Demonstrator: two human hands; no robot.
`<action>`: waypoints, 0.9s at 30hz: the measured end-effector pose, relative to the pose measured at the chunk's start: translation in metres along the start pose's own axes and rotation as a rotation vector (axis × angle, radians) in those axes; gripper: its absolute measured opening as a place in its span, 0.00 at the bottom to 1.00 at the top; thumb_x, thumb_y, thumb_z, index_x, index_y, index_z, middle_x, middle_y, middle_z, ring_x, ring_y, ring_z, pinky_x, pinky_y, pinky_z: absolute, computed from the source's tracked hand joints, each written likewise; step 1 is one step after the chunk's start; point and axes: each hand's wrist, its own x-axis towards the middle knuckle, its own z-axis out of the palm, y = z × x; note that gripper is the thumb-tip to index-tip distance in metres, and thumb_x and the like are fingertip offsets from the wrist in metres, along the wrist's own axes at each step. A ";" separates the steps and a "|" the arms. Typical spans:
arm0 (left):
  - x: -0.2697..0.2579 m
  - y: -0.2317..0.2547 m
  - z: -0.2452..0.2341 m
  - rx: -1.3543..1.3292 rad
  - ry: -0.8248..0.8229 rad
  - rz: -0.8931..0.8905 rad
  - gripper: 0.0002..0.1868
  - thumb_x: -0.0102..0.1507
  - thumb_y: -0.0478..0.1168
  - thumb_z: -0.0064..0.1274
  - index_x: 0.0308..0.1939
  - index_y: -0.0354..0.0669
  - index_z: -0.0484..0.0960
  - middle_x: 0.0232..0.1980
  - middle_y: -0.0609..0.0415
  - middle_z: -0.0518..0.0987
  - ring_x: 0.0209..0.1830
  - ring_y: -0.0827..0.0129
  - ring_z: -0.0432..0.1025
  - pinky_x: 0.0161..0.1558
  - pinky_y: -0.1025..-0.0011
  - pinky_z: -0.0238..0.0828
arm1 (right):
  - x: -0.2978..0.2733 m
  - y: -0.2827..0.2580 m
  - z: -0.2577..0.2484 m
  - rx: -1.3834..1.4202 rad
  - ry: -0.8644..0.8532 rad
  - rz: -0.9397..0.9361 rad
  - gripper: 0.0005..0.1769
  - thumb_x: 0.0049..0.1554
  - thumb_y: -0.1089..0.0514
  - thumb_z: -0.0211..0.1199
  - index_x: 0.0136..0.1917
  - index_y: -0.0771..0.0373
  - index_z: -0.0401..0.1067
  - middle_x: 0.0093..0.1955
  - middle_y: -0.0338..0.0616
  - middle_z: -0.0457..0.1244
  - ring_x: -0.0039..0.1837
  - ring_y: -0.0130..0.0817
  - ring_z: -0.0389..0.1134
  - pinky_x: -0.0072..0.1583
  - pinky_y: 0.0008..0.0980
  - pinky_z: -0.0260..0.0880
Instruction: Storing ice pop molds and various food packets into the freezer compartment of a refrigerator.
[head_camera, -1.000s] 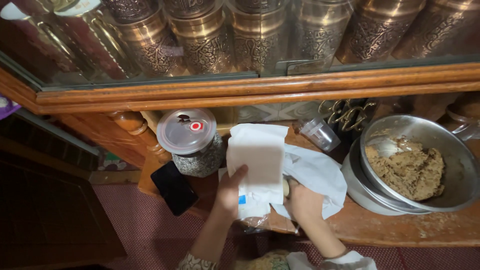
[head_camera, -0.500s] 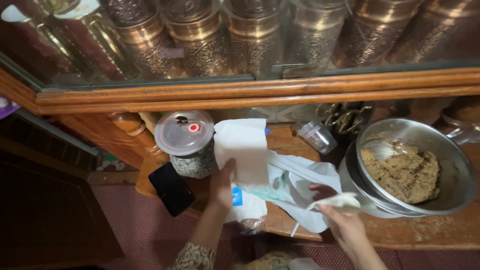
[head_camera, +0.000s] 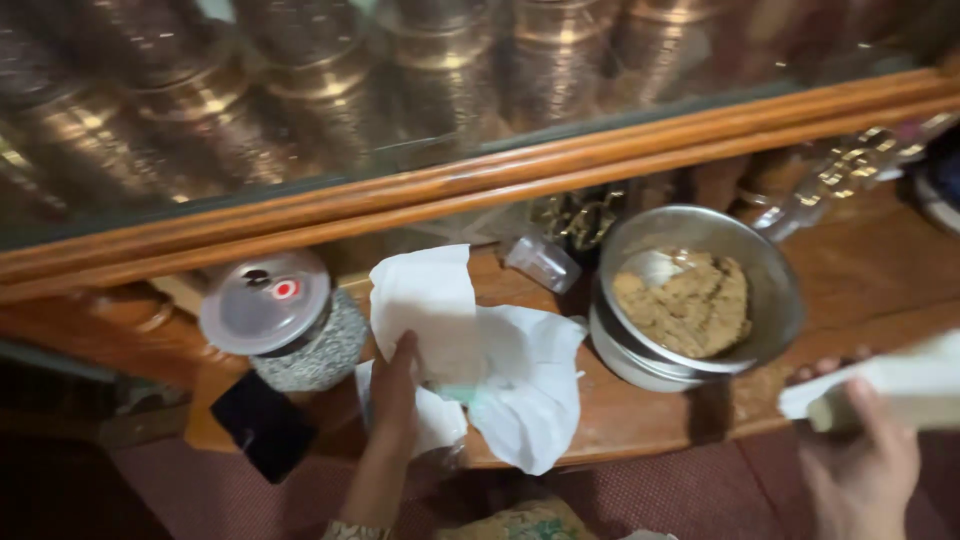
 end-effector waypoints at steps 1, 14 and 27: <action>-0.008 0.001 0.010 0.113 0.064 -0.125 0.28 0.64 0.48 0.54 0.64 0.37 0.74 0.58 0.51 0.80 0.56 0.63 0.73 0.57 0.66 0.68 | 0.010 -0.007 -0.022 -0.204 0.213 -0.004 0.12 0.68 0.58 0.63 0.62 0.64 0.66 0.59 0.50 0.63 0.66 0.46 0.64 0.71 0.56 0.62; -0.052 -0.035 0.062 -0.028 -0.182 -0.128 0.31 0.63 0.49 0.55 0.65 0.34 0.74 0.58 0.49 0.80 0.56 0.61 0.73 0.58 0.64 0.68 | 0.091 0.071 -0.161 -0.779 0.445 0.249 0.33 0.58 0.44 0.63 0.71 0.61 0.64 0.64 0.47 0.66 0.60 0.39 0.68 0.58 0.38 0.69; -0.067 -0.016 0.055 -0.315 -0.162 -0.297 0.27 0.61 0.42 0.57 0.63 0.39 0.74 0.58 0.51 0.80 0.58 0.60 0.75 0.60 0.62 0.70 | 0.006 0.060 0.145 -1.220 -0.107 -0.227 0.15 0.63 0.57 0.62 0.62 0.63 0.73 0.52 0.44 0.69 0.55 0.32 0.72 0.57 0.31 0.74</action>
